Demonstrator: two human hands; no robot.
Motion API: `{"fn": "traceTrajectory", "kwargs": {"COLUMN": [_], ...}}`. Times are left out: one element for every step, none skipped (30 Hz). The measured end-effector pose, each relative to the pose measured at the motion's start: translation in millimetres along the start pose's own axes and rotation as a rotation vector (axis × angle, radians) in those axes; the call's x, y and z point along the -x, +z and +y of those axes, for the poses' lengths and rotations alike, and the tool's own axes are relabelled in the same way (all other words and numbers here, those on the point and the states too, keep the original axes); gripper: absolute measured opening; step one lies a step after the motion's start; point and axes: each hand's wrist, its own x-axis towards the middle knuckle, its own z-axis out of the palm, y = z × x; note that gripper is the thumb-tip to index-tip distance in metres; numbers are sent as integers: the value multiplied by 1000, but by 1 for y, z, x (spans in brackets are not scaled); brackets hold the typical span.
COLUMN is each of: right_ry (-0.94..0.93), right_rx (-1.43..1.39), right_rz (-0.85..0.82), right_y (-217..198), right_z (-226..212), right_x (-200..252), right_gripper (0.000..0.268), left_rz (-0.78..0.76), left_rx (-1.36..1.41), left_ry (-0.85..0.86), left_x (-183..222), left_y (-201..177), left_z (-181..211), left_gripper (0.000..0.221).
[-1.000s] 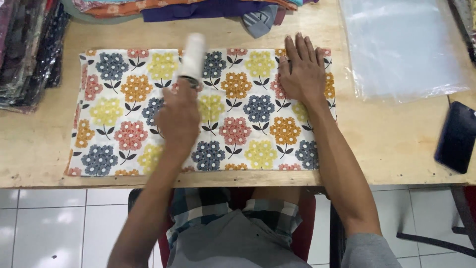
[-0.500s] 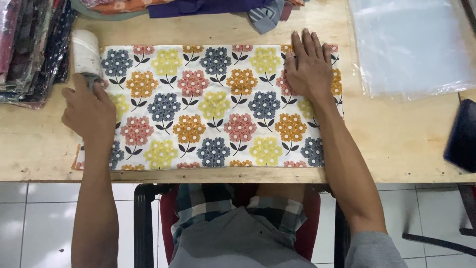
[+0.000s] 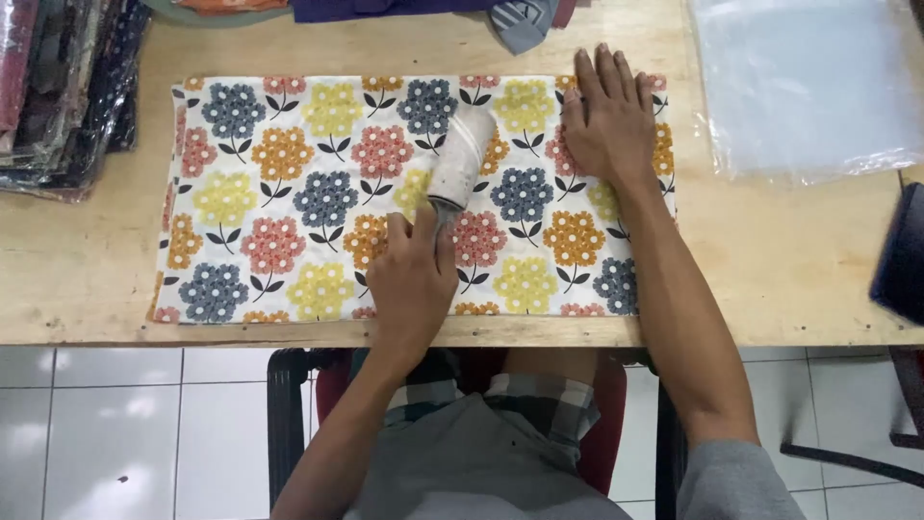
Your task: Using a lint roller to remove debris from a patterned piece of fabric, including folding the fabric to clean all sides.
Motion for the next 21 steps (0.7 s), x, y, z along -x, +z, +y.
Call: {"fn": "traceTrajectory", "kwargs": {"right_ry": [12, 9, 27, 44, 43, 43, 39, 35, 35, 36, 39, 40, 40, 40, 40, 39, 42, 47, 48, 48, 40], "right_rx": [-1, 1, -3, -8, -7, 10, 23, 21, 15, 8, 10, 8, 3, 2, 1, 0, 0, -2, -3, -4, 13], "right_rz": [-6, -5, -25, -45, -50, -55, -57, -60, -53, -46, -47, -55, -59, -56, -54, -52, -50, -50, -49, -46, -60], "right_y": [-3, -5, -7, -9, -9, -9, -9, -8, -8, -8, -8, -8, -8, -9, -9, -10, -10, -10, -10, -8, -7], "right_z": [0, -3, -6, -8, -7, -6, -6, -8, -7, -6, -5, -4, -5, -5, -6, -7, -7, -7, -7, -6, -5], "right_x": [-1, 0, 0, 1, 1, 1, -1, -1, 0, 2, 2, 2, 1, 1, 1, 2, 1, 0, -1, -1, -1], "right_gripper": [67, 67, 67, 67, 67, 68, 68, 68, 67, 66, 66, 66, 67, 67, 67, 67, 67, 68, 68, 68, 68], "left_rz": [15, 17, 7, -4, -7, 32, 76, 78, 85, 93, 90, 114, 143, 144, 199, 253, 253, 286, 322, 324, 321], "left_rx": [-65, -63, -88, -114, -114, -122, -134, -137, -233, -330, -329, -383, -439, -439, -429, -418, -418, -412, -408, -407, -469], "left_ry": [21, 19, -43, -104, -108, -147, -186, -190, -226, -260, -259, -295, -329, -328, -317, -306, -303, -318, -335, -333, -342], "left_x": [-1, -3, -6, -9, -12, -16, -20, -22, -25, -27, -28, -28, -30, -29, -27, -26, -25, -24, -22, -19, -18], "left_y": [8, 6, 4, 3, -1, -5, -9, -17, -24, -31, -37, -44, -52, -59, -66, -73, -76, -79, -82, -85, -87], "left_z": [1, -3, -7, -11, -20, -29, -39, -51, -62, -73, -84, -96, -108, -119, -130, -140, -147, -154, -161, -174, -187], "left_gripper": [23, 23, 25, 27, 27, 23, 20, 20, 19, 18, 18, 25, 33, 33, 29, 25, 25, 21, 18, 18, 20]}}
